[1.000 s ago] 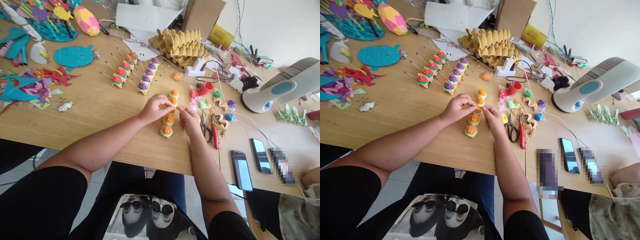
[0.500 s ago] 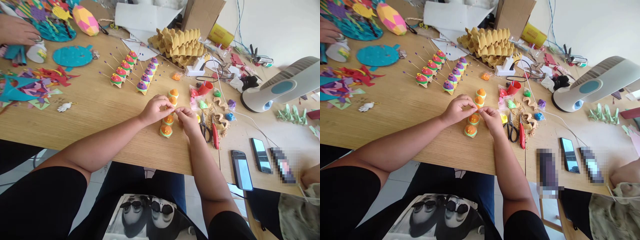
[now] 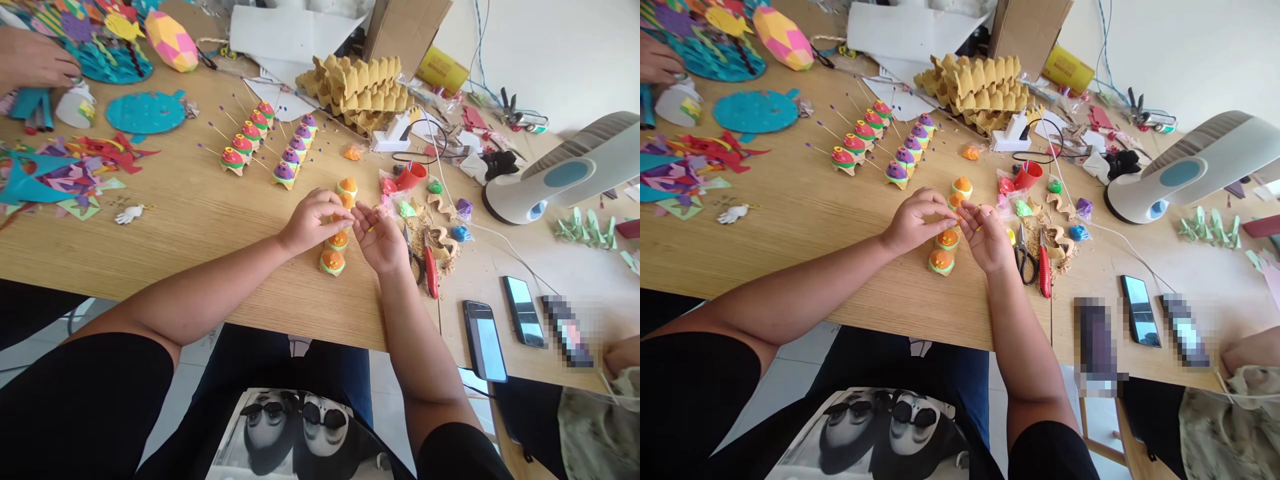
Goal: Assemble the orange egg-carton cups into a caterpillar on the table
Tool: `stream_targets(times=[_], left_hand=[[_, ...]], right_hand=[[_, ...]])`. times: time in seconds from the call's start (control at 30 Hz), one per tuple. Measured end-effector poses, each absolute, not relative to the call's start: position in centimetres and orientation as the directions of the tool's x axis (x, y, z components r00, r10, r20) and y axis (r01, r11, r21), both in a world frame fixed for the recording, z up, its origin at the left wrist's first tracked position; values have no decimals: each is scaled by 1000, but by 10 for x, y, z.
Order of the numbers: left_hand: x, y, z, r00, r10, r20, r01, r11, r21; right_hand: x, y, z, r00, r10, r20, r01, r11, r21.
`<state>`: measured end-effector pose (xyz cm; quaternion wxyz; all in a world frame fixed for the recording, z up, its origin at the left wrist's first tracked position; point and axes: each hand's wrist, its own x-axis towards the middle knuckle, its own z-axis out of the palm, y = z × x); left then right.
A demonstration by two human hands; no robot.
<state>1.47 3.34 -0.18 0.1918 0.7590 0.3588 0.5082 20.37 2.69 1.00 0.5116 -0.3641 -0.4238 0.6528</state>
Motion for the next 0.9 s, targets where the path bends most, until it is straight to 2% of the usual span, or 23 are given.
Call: stream_targets(times=[0.13, 0.37, 0.53, 0.9], left_hand=[[15, 31, 1, 278, 741, 612, 385, -669, 636], [18, 29, 0, 374, 676, 635, 381, -736, 560], [19, 28, 0, 431, 611, 664, 374, -790, 485], [19, 24, -1, 549, 545, 633, 500, -822, 274]], right_hand=[[199, 19, 19, -258, 966, 16, -316, -69, -946], [196, 12, 23, -354, 934, 52, -370, -89, -925], [197, 14, 21, -424, 896, 134, -439, -74, -895], [197, 18, 16, -386, 908, 165, -378, 7, -926]])
